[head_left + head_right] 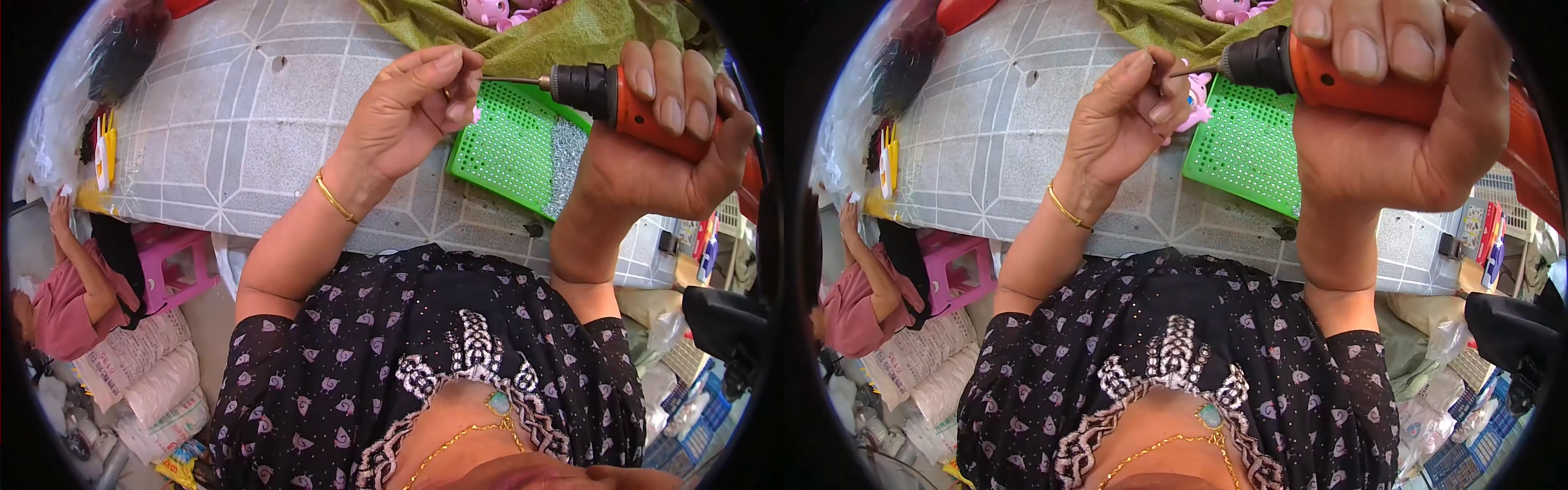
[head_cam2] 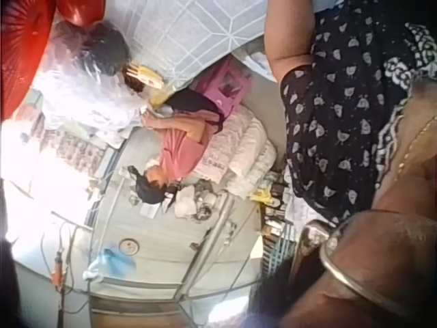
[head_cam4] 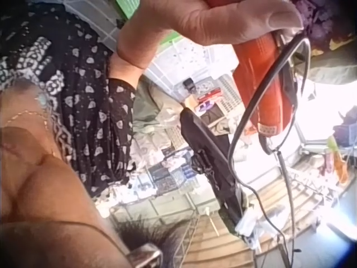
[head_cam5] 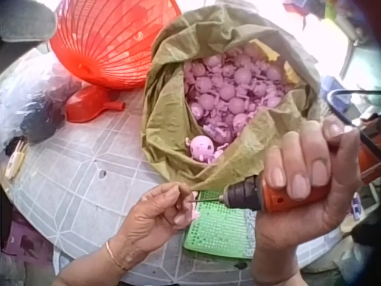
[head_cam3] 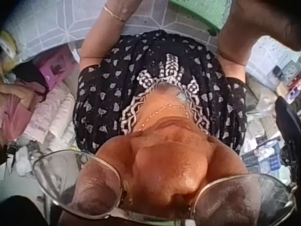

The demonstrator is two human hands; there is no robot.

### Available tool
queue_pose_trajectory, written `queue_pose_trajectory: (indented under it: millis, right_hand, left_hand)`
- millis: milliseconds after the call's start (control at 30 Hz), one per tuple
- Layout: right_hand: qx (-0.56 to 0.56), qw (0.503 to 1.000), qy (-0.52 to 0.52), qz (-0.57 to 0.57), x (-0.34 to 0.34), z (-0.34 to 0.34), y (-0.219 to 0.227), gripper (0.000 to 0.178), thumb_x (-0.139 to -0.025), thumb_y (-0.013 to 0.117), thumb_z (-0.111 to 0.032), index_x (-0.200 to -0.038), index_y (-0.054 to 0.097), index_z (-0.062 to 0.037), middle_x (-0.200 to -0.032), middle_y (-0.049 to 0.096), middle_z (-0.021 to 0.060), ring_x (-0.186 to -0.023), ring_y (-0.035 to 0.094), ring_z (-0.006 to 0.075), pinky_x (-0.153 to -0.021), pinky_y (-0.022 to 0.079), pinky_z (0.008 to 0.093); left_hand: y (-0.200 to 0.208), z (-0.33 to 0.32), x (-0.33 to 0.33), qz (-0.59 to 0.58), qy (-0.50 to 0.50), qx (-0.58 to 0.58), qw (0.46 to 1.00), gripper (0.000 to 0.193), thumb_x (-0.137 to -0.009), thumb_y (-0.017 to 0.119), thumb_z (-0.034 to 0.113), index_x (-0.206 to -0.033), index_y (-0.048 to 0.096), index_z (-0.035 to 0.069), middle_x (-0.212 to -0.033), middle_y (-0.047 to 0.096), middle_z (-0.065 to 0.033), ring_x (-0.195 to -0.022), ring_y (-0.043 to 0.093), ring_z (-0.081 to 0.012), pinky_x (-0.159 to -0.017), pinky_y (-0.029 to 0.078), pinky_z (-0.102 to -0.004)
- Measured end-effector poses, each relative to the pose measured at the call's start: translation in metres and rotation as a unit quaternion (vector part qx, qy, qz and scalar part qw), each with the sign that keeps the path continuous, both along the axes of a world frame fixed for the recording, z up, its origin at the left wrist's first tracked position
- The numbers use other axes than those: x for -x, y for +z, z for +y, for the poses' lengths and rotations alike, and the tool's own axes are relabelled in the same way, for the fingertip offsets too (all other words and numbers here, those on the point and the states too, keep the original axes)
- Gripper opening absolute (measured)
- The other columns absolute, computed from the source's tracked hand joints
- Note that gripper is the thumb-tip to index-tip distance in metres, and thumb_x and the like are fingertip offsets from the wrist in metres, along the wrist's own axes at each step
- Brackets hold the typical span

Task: Assembling pink toy figures using an electric screwdriver and small screws at a workbench.

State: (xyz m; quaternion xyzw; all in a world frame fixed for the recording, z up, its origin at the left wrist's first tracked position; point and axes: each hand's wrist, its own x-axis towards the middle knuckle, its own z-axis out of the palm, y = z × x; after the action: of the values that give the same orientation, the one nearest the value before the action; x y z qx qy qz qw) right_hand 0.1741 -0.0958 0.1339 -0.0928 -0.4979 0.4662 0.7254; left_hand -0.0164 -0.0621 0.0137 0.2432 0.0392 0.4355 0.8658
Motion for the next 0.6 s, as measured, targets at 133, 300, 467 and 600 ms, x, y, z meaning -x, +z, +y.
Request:
queue_pose_trajectory:
  millis: [133,300,467,600]
  right_hand:
    - [0.014,1.0,0.011,0.015,0.001,-0.004,0.002,0.012,-0.086,0.066,-0.024,-0.087,0.061,-0.0124,-0.071,0.055,-0.0056,-0.066,0.052,0.0104,-0.071,0.041,0.03]
    - [0.014,1.0,-0.007,-0.004,0.0,-0.002,0.001,0.011,-0.085,0.067,-0.023,-0.085,0.061,-0.0128,-0.071,0.055,-0.0056,-0.066,0.053,0.0103,-0.072,0.04,0.03]
    - [0.01,1.0,-0.009,-0.002,-0.003,-0.001,0.001,0.011,-0.084,0.067,-0.023,-0.085,0.061,-0.0133,-0.07,0.055,-0.0057,-0.066,0.053,0.0103,-0.072,0.041,0.0302]
    - [0.007,1.0,-0.013,-0.006,-0.003,-0.001,0.001,0.011,-0.085,0.067,-0.023,-0.085,0.061,-0.0131,-0.07,0.055,-0.0056,-0.066,0.053,0.0104,-0.072,0.041,0.0304]
  left_hand:
    - [0.0,-0.007,-0.006,0.0,-0.026,0.019,0.999,0.027,-0.098,0.054,0.027,-0.113,0.064,0.007,-0.088,0.06,-0.0087,-0.068,0.047,-0.0156,-0.062,0.038,-0.0285]
    - [0.0,-0.01,-0.009,-0.028,-0.054,0.01,0.998,0.027,-0.099,0.053,0.028,-0.113,0.064,0.009,-0.089,0.057,-0.0086,-0.066,0.046,-0.0159,-0.063,0.037,-0.0282]
    - [0.002,-0.012,-0.011,-0.033,-0.064,0.02,0.997,0.027,-0.1,0.05,0.029,-0.113,0.064,0.009,-0.089,0.055,-0.0089,-0.066,0.046,-0.0158,-0.062,0.038,-0.028]
    - [0.003,-0.012,-0.011,-0.035,-0.066,0.038,0.997,0.027,-0.1,0.05,0.028,-0.113,0.063,0.009,-0.089,0.056,-0.0091,-0.066,0.047,-0.0157,-0.062,0.038,-0.0278]
